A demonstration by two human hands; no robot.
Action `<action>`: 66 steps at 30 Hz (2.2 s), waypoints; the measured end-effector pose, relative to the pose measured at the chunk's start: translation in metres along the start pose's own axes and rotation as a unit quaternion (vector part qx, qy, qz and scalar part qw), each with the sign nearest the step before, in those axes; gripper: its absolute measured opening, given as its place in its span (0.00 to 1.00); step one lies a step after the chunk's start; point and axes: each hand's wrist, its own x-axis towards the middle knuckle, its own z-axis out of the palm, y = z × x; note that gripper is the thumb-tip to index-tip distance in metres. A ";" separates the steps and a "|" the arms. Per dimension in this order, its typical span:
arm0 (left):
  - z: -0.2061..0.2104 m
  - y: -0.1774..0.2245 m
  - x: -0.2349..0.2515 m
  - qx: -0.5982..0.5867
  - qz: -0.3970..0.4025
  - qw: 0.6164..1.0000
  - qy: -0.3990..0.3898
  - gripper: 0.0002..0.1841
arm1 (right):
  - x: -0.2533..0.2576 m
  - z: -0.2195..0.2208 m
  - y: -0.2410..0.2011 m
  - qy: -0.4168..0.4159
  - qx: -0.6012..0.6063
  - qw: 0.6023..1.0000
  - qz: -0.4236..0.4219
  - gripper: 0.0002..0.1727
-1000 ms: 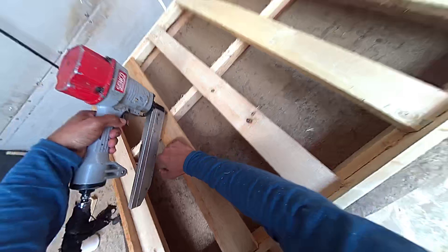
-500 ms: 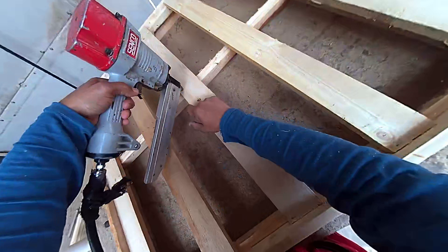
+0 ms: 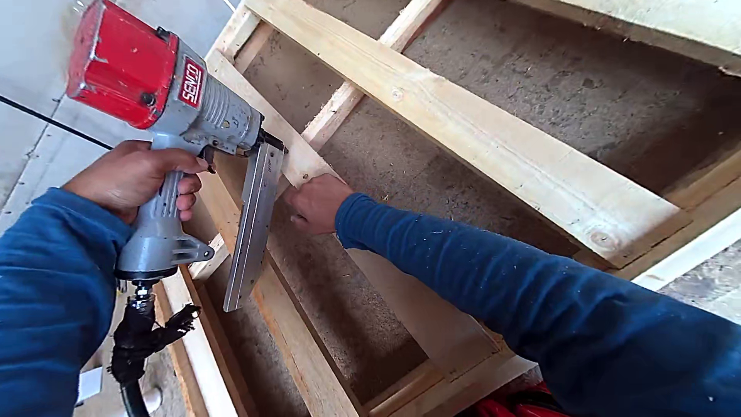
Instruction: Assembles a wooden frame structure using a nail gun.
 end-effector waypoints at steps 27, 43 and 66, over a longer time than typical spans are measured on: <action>0.037 0.049 -0.023 -0.027 0.037 0.999 0.016 0.09 | -0.011 -0.013 0.013 -0.011 0.123 0.992 -0.018 0.21; 0.104 0.160 0.029 -0.051 0.034 0.998 -0.020 0.10 | -0.063 -0.118 0.180 -0.022 -0.039 0.999 0.017 0.27; 0.106 0.153 0.042 -0.012 -0.037 0.999 0.012 0.09 | -0.064 -0.113 0.186 -0.051 0.074 0.996 0.004 0.22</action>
